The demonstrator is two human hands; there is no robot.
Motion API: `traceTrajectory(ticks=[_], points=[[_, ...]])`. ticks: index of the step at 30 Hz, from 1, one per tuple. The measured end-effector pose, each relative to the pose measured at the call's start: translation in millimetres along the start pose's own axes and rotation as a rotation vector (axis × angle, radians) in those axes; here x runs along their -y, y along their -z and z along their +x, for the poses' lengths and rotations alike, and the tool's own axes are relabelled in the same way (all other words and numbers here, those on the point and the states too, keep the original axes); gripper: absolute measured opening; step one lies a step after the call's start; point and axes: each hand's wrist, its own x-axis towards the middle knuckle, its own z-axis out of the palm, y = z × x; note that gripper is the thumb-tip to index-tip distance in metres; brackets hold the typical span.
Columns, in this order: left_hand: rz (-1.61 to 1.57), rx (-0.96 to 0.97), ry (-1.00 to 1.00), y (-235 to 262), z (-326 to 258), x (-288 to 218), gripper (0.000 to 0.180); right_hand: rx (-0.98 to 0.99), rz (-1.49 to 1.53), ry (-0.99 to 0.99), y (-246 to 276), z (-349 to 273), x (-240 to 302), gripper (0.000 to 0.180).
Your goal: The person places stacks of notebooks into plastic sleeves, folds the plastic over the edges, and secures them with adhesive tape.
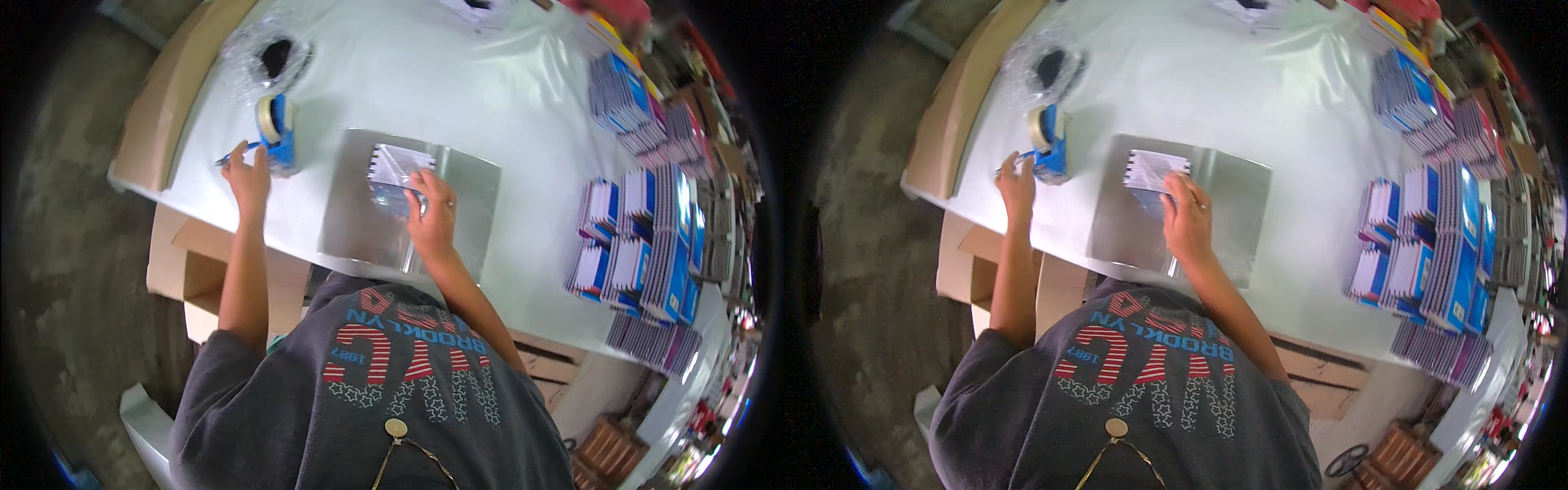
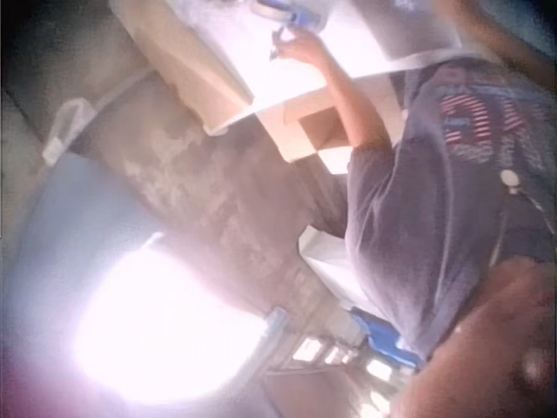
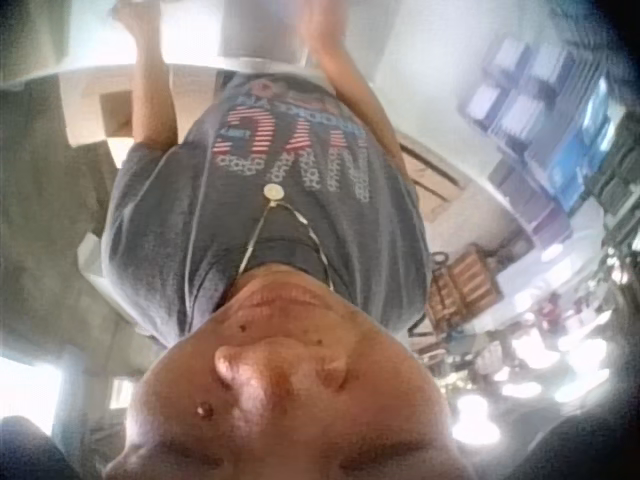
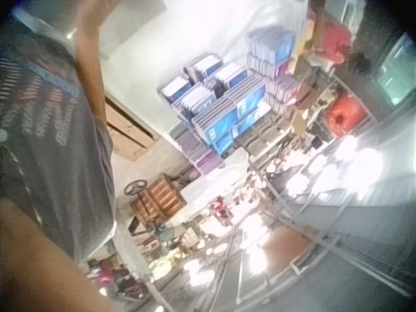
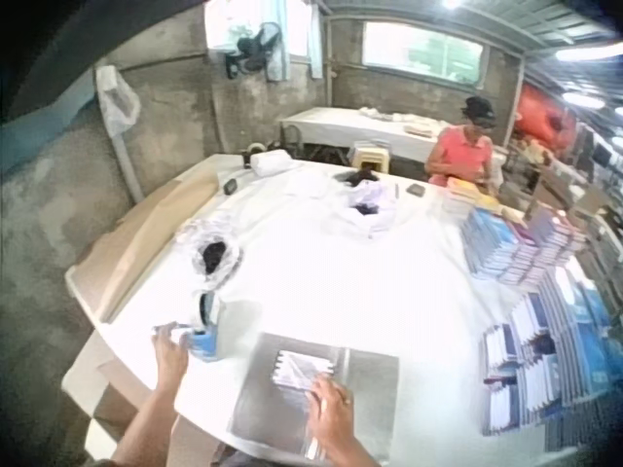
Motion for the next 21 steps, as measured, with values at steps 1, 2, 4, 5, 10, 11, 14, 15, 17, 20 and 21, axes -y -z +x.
traceTrajectory(ticks=[1,2,4,5,10,11,14,15,17,20,21], points=[[0.019,-0.011,0.010,1.3,12.1,-0.6,0.024,-0.024,-0.024,-0.003,2.4,-1.3,-1.6,0.045],[-0.298,0.415,0.493,5.0,24.2,0.3,0.031,-0.047,-0.047,-0.006,4.4,-2.3,-3.2,0.041],[-0.626,0.798,0.983,6.5,37.7,0.3,0.038,-0.029,-0.022,0.017,7.0,-1.1,-4.7,0.040],[-0.556,0.856,0.966,3.5,39.6,0.0,0.040,-0.012,-0.052,0.031,6.9,0.2,-4.2,0.042],[-0.479,0.990,1.006,5.8,51.2,-14.7,0.036,0.042,-0.124,0.062,10.6,2.6,-6.6,0.044],[-0.518,1.061,0.960,10.1,52.5,-18.6,0.033,0.049,-0.119,0.072,10.8,2.0,-7.9,0.044],[-0.868,0.966,1.048,14.7,33.2,10.1,0.027,0.066,-0.080,0.086,10.1,4.2,-7.9,0.043],[-1.173,0.809,1.155,13.2,25.5,21.3,0.025,0.066,-0.065,0.098,10.2,4.7,-8.0,0.043],[-1.348,0.834,1.062,26.9,4.8,13.0,0.023,0.053,-0.069,0.094,12.3,6.6,-13.8,0.042],[-1.076,0.895,0.936,49.0,-24.9,11.4,0.027,0.063,-0.071,0.092,13.6,4.7,-11.7,0.042],[-0.849,0.879,0.910,47.8,-28.0,14.8,0.025,0.070,-0.067,0.098,14.0,6.0,-9.8,0.043]])
